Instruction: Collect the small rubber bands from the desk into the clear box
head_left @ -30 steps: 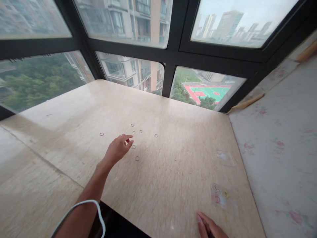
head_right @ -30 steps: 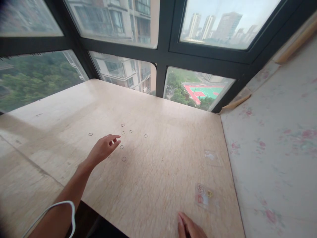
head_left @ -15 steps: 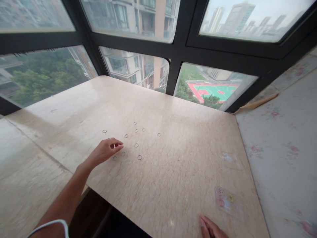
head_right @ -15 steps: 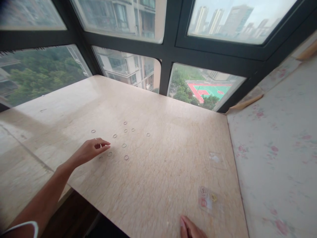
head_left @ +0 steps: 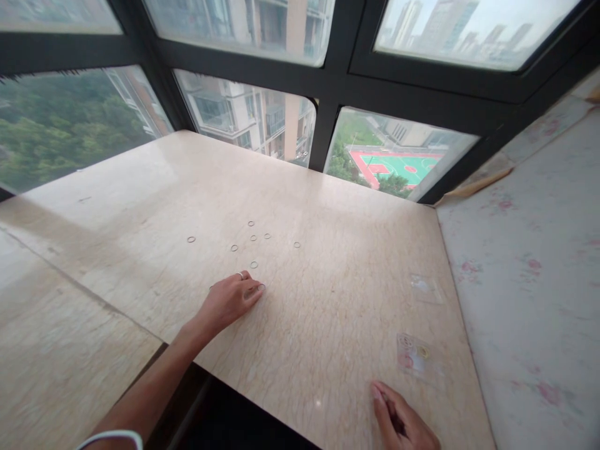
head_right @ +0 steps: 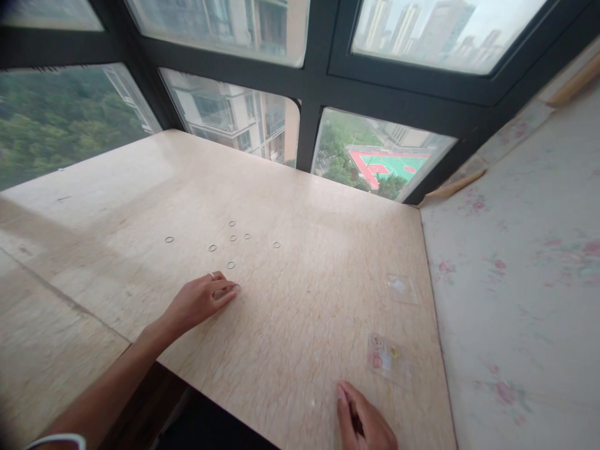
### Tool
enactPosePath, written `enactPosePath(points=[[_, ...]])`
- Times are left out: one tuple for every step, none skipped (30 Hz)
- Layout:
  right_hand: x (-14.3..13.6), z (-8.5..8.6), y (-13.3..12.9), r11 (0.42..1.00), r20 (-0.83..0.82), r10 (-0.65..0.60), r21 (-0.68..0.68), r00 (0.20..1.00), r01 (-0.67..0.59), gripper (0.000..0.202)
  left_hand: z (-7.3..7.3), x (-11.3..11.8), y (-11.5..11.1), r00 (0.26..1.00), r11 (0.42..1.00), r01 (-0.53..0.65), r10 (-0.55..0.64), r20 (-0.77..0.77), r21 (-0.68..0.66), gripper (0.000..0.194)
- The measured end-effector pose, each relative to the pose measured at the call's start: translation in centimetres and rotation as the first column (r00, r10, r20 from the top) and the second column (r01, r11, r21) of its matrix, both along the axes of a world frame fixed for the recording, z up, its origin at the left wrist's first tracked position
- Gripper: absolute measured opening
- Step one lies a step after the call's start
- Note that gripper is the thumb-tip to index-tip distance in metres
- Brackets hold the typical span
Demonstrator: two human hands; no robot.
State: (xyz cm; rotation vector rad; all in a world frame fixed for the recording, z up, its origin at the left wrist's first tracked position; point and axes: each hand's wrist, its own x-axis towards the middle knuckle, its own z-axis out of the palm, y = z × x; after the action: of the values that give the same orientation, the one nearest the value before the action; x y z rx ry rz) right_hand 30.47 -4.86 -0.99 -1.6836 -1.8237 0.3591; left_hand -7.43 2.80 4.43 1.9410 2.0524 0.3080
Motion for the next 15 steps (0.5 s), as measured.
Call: enactPosePath(points=[[0.1, 0.0, 0.0, 1.0, 0.001, 0.002, -0.002, 1.0, -0.002, 0.041, 0.1, 0.3, 0.1, 1.0, 1.0, 0.0, 0.0, -0.027, -0.002, 0.031], [0.2, 0.0, 0.1, 1.0, 0.001, 0.013, -0.004, 1.0, -0.013, 0.04, 0.2, 0.5, 0.2, 0.998, 1.0, 0.006, -0.006, -0.06, -0.006, 0.032], [0.3, 0.0, 0.1, 0.999, 0.003, 0.033, -0.005, 0.999, -0.033, 0.038, 0.3, 0.7, 0.3, 0.995, 1.0, 0.014, -0.015, -0.096, -0.012, 0.033], [0.4, 0.1, 0.2, 0.998, 0.005, 0.056, -0.004, 0.998, -0.056, 0.036, 0.4, 0.9, 0.4, 0.991, 0.999, 0.023, -0.026, -0.133, -0.024, 0.032], [0.4, 0.3, 0.3, 0.997, 0.006, 0.077, -0.003, 0.997, -0.077, 0.035, 0.5, 1.1, 0.5, 0.985, 0.999, 0.027, -0.034, -0.166, -0.039, 0.031], [0.5, 0.4, 0.3, 0.996, 0.006, 0.09, 0.003, 0.996, -0.09, 0.034, 0.6, 1.2, 0.7, 0.98, 0.998, 0.025, -0.036, -0.194, -0.057, 0.029], [0.4, 0.5, 0.4, 0.996, 0.003, 0.093, 0.011, 0.996, -0.093, 0.033, 0.7, 1.4, 0.8, 0.977, 0.997, 0.015, -0.031, -0.213, -0.076, 0.028], [0.3, 0.7, 0.4, 0.996, -0.002, 0.087, 0.02, 0.996, -0.087, 0.033, 0.8, 1.5, 0.9, 0.975, 0.995, -0.001, -0.02, -0.223, -0.095, 0.026], [0.2, 0.8, 0.4, 0.997, -0.009, 0.076, 0.028, 0.997, -0.076, 0.034, 1.0, 1.6, 1.0, 0.974, 0.993, -0.019, -0.007, -0.227, -0.112, 0.025], [0.1, 0.9, 0.4, 0.997, -0.018, 0.068, 0.031, 0.997, -0.068, 0.035, 1.1, 1.7, 1.1, 0.974, 0.991, -0.035, 0.005, -0.227, -0.128, 0.024], [0.0, 1.0, 0.4, 0.998, -0.027, 0.061, 0.031, 0.998, -0.06, 0.035, 1.3, 1.8, 1.1, 0.974, 0.989, -0.05, 0.016, -0.225, -0.142, 0.023], [-0.1, 1.1, 0.4, 0.998, -0.037, 0.052, 0.027, 0.998, -0.051, 0.035, 1.4, 1.8, 1.1, 0.974, 0.986, -0.062, 0.027, -0.225, -0.154, 0.022], [-0.1, 1.1, 0.4, 0.999, -0.045, 0.044, 0.019, 0.998, -0.043, 0.035, 1.5, 1.9, 1.2, 0.974, 0.984, -0.074, 0.036, -0.224, -0.162, 0.021], [-0.2, 1.1, 0.3, 0.999, -0.051, 0.034, 0.013, 0.998, -0.033, 0.034, 1.6, 2.0, 1.1, 0.974, 0.982, -0.083, 0.044, -0.224, -0.169, 0.02], [-0.2, 1.2, 0.3, 1.0, -0.057, 0.023, 0.006, 0.998, -0.023, 0.034, 1.7, 2.1, 1.1, 0.974, 0.981, -0.093, 0.053, -0.222, -0.173, 0.019]])
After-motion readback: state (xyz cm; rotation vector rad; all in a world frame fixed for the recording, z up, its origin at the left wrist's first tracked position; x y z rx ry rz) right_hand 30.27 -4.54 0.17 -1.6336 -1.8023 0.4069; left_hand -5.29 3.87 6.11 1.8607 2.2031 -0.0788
